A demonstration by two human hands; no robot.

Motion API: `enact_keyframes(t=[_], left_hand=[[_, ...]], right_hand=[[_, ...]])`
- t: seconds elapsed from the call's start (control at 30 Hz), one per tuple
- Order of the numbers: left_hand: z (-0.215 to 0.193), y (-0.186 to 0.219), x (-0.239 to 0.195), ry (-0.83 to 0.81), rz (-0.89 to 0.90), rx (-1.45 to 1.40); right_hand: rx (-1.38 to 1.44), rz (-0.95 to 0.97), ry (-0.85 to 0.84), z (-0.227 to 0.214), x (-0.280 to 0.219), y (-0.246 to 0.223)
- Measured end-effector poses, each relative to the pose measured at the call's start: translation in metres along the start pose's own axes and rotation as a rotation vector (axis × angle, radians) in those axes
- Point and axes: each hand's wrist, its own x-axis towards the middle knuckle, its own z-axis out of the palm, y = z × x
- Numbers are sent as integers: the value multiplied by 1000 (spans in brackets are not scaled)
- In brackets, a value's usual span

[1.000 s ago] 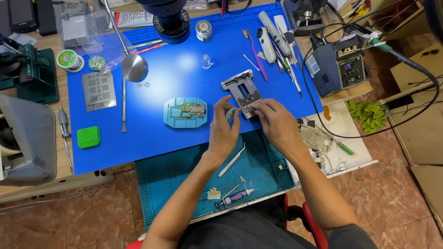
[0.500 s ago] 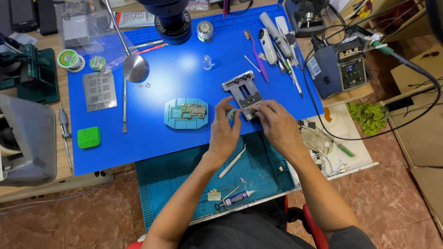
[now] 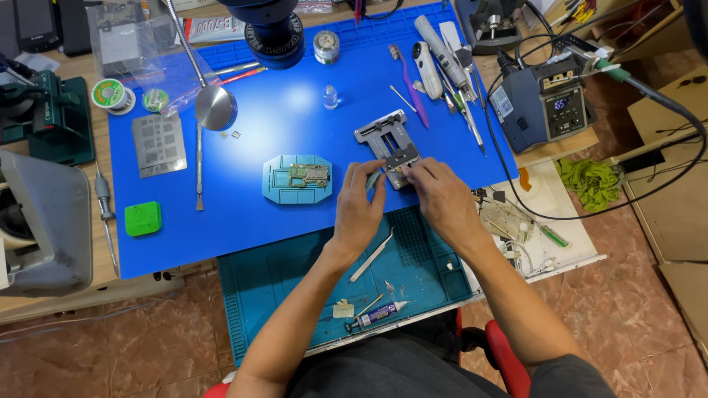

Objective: The person works on a small circuit board placed on a blue mat, using a soldering iron to apply heat to specific components. They then use a syringe to apply a liquid substance to the board and manipulate small parts with their fingers.

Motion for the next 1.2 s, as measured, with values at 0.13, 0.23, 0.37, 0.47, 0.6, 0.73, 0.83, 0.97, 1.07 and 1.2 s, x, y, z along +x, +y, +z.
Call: enact_keyframes(t=[0.13, 0.23, 0.37, 0.47, 0.6, 0.73, 0.83, 0.97, 1.07, 1.2], left_hand=[[2, 3, 6, 4, 14, 7], [3, 8, 13, 0, 32, 2], [1, 11, 10, -25, 69, 43], [-1, 9, 3, -48, 103, 95], [-1, 10, 8, -18, 147, 105], [9, 14, 15, -4, 220, 171], [0, 11, 8, 15, 226, 173], [-20, 24, 3, 95, 307, 231], [-41, 37, 5, 143, 338, 200], [-53, 30, -7, 166, 278, 110]], right_hand=[[-12, 5, 15, 4, -2, 2], [1, -14, -4, 7, -5, 7], [17, -18, 1, 6, -6, 6], [24, -30, 14, 4, -5, 8], [35, -31, -11, 3, -4, 7], [18, -30, -19, 8, -5, 12], [40, -20, -21, 5, -4, 11], [7, -62, -2, 8, -9, 19], [7, -104, 48, 14, -8, 16], [52, -131, 85, 3, -5, 14]])
